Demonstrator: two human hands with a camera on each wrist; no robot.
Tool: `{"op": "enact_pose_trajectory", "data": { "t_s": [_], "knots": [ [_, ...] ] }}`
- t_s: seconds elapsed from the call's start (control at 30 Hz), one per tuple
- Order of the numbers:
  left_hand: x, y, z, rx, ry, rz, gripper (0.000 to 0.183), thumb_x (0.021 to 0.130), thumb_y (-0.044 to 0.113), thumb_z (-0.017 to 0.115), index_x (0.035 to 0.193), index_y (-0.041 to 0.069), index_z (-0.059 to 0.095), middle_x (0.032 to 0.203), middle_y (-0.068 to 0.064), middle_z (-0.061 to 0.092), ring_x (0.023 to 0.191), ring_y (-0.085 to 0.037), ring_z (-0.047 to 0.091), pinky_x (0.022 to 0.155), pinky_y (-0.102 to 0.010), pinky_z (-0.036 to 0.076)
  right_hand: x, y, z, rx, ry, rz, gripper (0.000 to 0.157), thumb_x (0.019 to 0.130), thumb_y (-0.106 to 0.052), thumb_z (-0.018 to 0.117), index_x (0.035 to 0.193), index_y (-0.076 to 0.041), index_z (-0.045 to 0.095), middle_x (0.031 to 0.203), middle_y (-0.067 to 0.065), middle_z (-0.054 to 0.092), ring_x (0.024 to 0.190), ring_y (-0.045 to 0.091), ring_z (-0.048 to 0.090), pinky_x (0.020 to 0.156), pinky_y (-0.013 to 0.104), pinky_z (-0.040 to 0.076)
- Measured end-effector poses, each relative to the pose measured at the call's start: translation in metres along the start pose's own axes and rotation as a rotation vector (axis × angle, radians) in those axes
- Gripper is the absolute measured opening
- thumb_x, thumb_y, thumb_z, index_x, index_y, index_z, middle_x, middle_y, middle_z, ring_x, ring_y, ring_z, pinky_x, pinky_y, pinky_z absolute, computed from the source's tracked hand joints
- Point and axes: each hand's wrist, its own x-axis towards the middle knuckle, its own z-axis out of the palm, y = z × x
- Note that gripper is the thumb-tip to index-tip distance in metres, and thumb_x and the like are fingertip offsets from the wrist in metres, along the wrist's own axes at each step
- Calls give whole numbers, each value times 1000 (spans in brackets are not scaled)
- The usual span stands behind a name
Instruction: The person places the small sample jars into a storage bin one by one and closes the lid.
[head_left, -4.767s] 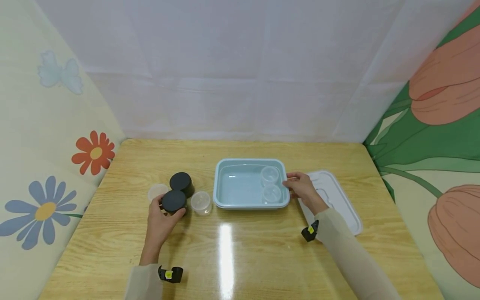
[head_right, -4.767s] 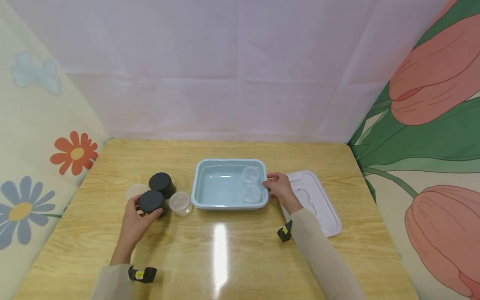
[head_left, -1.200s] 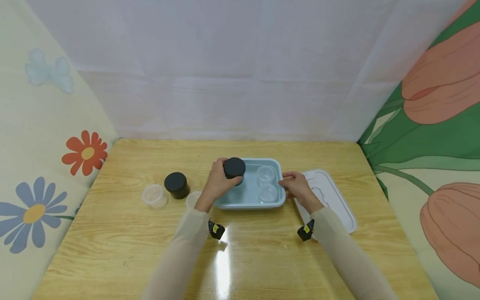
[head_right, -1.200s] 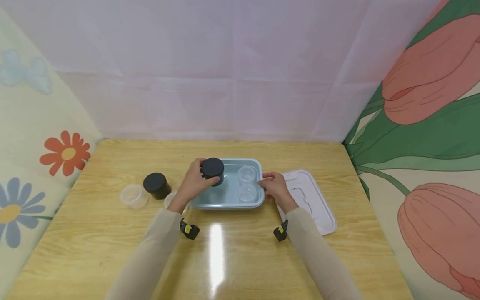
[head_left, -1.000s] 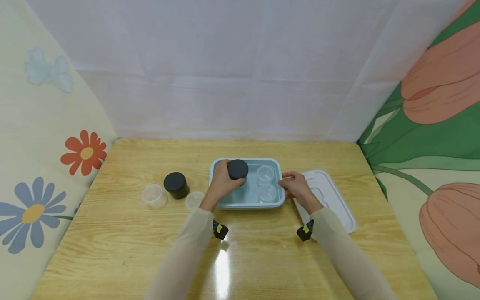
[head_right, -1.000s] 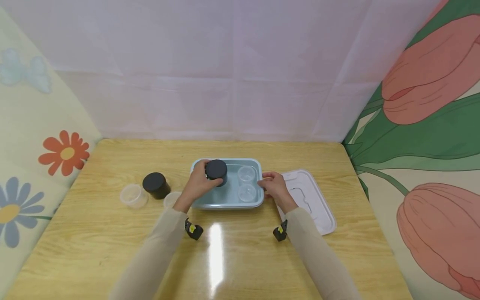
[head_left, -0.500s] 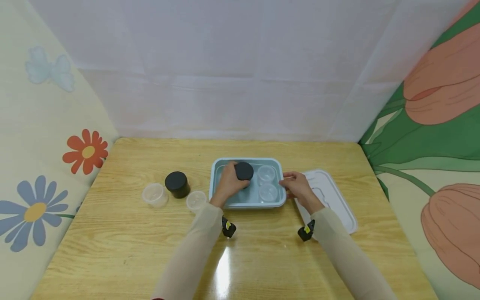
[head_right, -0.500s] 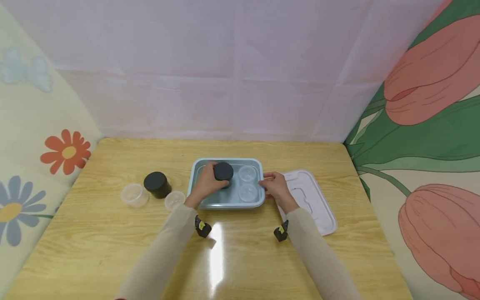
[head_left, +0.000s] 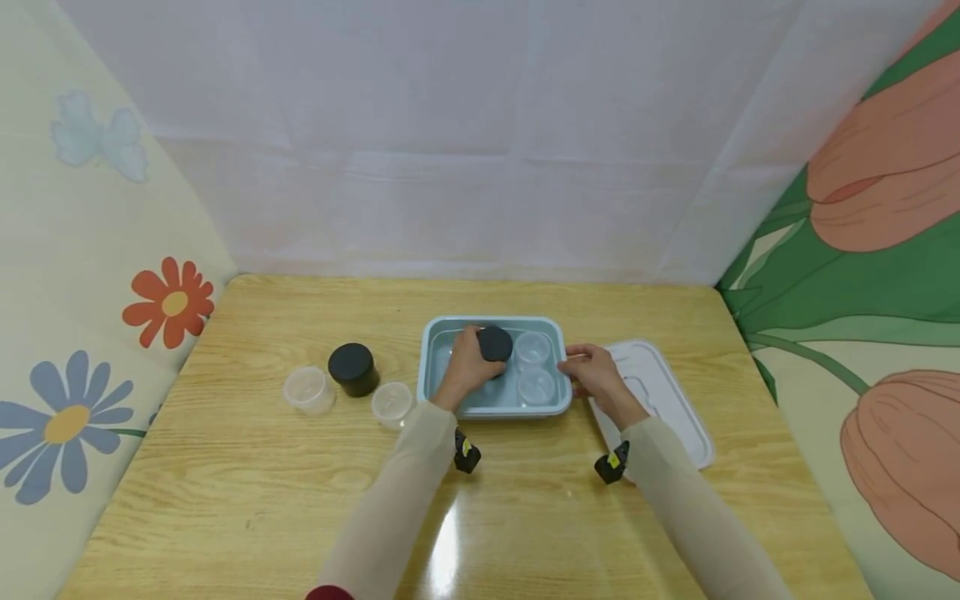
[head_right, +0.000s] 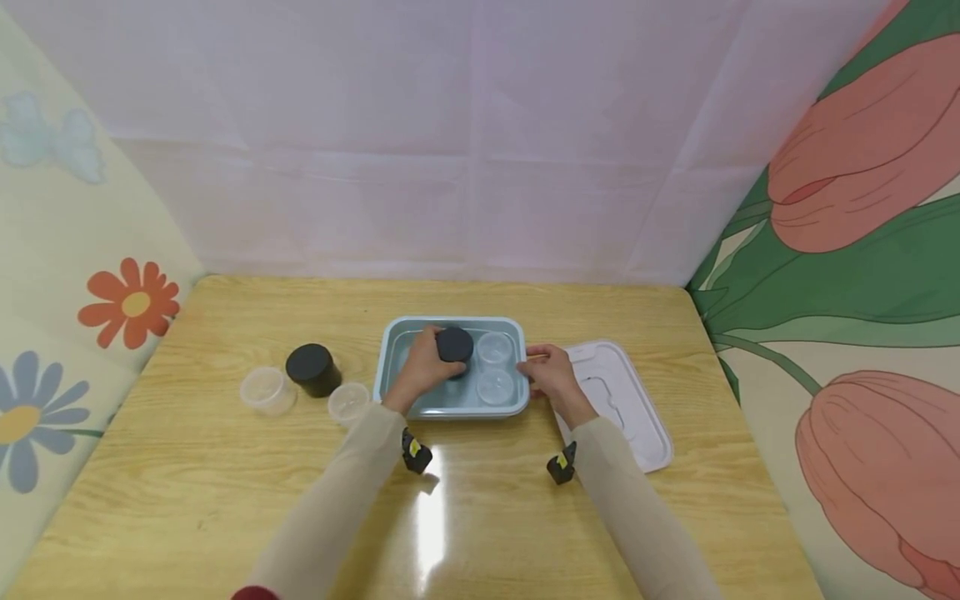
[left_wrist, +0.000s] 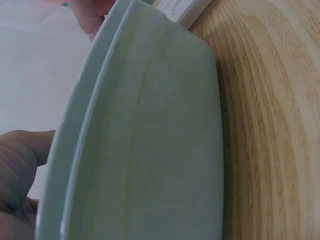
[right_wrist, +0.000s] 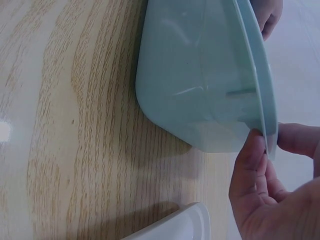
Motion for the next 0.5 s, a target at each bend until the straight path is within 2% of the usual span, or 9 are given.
{"op": "enact_pose_trajectory", "data": {
  "t_s": [0.17, 0.5],
  "knots": [
    [1, 0, 2, 7, 6, -22, 75, 76, 12, 77, 136, -5, 35, 135, -30, 42, 124, -42, 46, 104, -52, 39, 1, 1, 0, 3, -3, -8, 44, 90, -14, 61, 132, -7, 48, 116, 12, 58, 82, 13, 57, 61, 25, 52],
    [4, 0, 8, 12, 50, 8, 73, 73, 11, 79, 131, -6, 38, 131, -32, 44, 119, -44, 49, 102, -51, 41, 1, 1, -1, 6, 2, -1, 45, 90, -14, 61, 132, -7, 48, 113, 11, 58, 80, 12, 58, 62, 25, 52]
  ]
}}
